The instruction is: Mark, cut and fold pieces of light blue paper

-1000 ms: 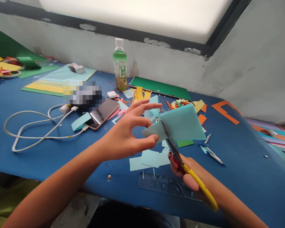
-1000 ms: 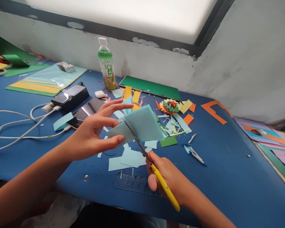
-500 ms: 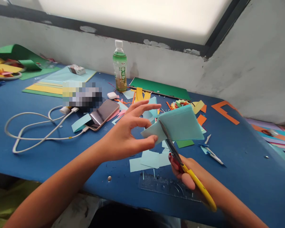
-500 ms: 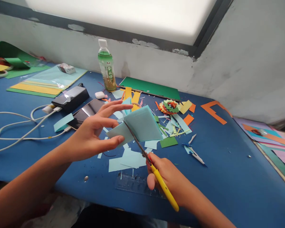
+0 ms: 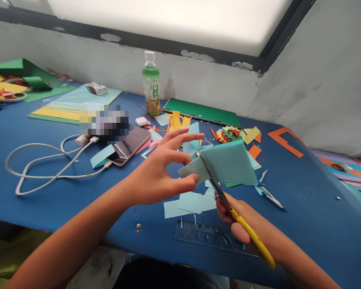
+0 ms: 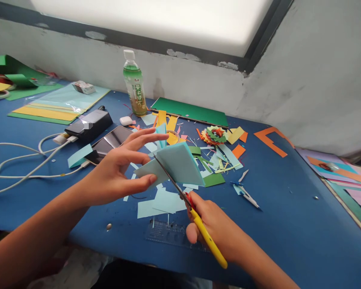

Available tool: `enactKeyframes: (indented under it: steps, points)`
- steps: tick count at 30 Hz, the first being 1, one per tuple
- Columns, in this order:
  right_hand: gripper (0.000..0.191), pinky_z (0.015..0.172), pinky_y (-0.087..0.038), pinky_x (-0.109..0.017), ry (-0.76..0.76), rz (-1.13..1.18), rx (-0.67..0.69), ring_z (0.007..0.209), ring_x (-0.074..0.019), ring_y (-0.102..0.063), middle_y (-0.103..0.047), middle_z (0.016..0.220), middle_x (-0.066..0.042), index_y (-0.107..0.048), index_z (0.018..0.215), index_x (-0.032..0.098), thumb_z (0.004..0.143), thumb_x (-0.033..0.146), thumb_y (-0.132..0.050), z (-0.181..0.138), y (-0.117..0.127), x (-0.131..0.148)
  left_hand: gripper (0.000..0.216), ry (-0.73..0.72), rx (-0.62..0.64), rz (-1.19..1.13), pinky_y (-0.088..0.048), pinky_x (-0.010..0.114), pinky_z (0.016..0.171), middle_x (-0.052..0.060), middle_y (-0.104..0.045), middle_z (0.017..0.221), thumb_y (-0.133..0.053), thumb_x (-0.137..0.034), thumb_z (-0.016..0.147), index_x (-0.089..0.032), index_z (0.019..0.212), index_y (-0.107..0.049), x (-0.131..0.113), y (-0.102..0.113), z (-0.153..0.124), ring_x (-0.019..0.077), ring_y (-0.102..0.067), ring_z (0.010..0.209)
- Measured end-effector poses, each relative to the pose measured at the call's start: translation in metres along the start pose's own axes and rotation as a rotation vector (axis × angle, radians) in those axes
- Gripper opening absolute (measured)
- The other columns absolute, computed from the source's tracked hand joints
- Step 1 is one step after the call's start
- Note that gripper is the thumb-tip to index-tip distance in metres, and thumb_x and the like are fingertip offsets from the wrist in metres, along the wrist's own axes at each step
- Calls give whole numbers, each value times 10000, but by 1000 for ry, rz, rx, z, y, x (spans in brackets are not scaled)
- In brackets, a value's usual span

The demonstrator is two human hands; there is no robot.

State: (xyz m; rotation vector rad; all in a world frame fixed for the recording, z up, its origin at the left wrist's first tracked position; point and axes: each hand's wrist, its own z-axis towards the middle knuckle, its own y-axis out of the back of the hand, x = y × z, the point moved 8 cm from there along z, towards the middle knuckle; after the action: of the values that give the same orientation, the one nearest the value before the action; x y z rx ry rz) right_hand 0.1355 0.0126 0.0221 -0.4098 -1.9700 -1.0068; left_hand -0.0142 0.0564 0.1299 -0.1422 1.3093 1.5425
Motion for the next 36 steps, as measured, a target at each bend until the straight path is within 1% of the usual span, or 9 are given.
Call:
enactKeyframes:
  steps: [4, 6, 13, 20, 23, 27, 30, 33, 36]
  points:
    - [626, 483, -272, -257, 72, -18, -38, 535, -117, -323, -434, 644, 31, -344, 761, 216, 689, 824, -214, 1, -1, 2, 154, -8, 37, 31, -182, 463, 1113, -50, -453, 1346, -599, -239, 723, -205, 580, -552, -2, -3, -1, 225, -230, 1333]
    - [678, 473, -262, -256, 111, -12, -55, 528, -115, -316, -427, 637, 31, -346, 747, 214, 619, 856, -173, 1, -2, 3, 173, -6, 41, 29, -170, 469, 1115, -50, -450, 1349, -601, -250, 727, -205, 574, -533, -2, -4, -1, 224, -224, 1337]
    - [702, 460, -243, -253, 132, 22, -49, 493, -105, -312, -431, 579, 44, -351, 717, 212, 568, 868, -151, 7, -3, -4, 160, 3, 40, 21, -220, 457, 1101, -47, -453, 1347, -600, -252, 723, -204, 581, -542, -1, -5, -1, 227, -223, 1337]
    - [661, 488, -275, -257, 86, 14, -21, 501, -116, -361, -475, 578, 34, -342, 721, 214, 611, 835, -145, 3, -1, 8, 168, 8, 32, 6, -231, 448, 1094, -32, -461, 1342, -602, -243, 720, -201, 572, -533, -2, -5, 0, 213, -232, 1334]
    - [612, 491, -281, -257, 69, 18, -10, 505, -121, -383, -495, 582, 31, -342, 723, 216, 686, 810, -205, 1, 0, 11, 165, 11, 31, 5, -226, 451, 1096, -33, -462, 1341, -605, -238, 714, -202, 571, -532, -1, -5, 0, 211, -233, 1333]
    - [427, 504, -290, -258, 34, 8, -8, 517, -124, -401, -515, 580, 31, -342, 710, 218, 840, 624, -356, 1, 1, 11, 162, 8, 35, 7, -200, 473, 1101, -36, -463, 1340, -607, -242, 711, -205, 573, -531, -1, -4, 0, 216, -231, 1334]
    - [338, 507, -292, -260, 9, 12, -5, 515, -124, -409, -530, 589, 28, -329, 702, 220, 862, 510, -398, 1, 1, 10, 174, 14, 33, 5, -217, 469, 1096, -35, -463, 1340, -606, -239, 710, -203, 563, -519, 0, -4, 0, 216, -230, 1334]
    - [377, 509, -297, -264, 0, 17, -4, 512, -125, -410, -523, 585, 26, -321, 703, 221, 860, 560, -370, 1, 1, 10, 169, 15, 26, -5, -238, 475, 1086, -36, -466, 1337, -604, -236, 709, -204, 567, -519, 0, -4, 0, 217, -230, 1334]
    - [492, 502, -295, -263, 14, 22, -10, 517, -123, -386, -484, 587, 33, -323, 720, 220, 800, 705, -313, 1, 1, 7, 159, 18, 30, -8, -226, 479, 1091, -34, -464, 1339, -607, -242, 709, -205, 575, -531, 0, -4, 0, 220, -230, 1335]
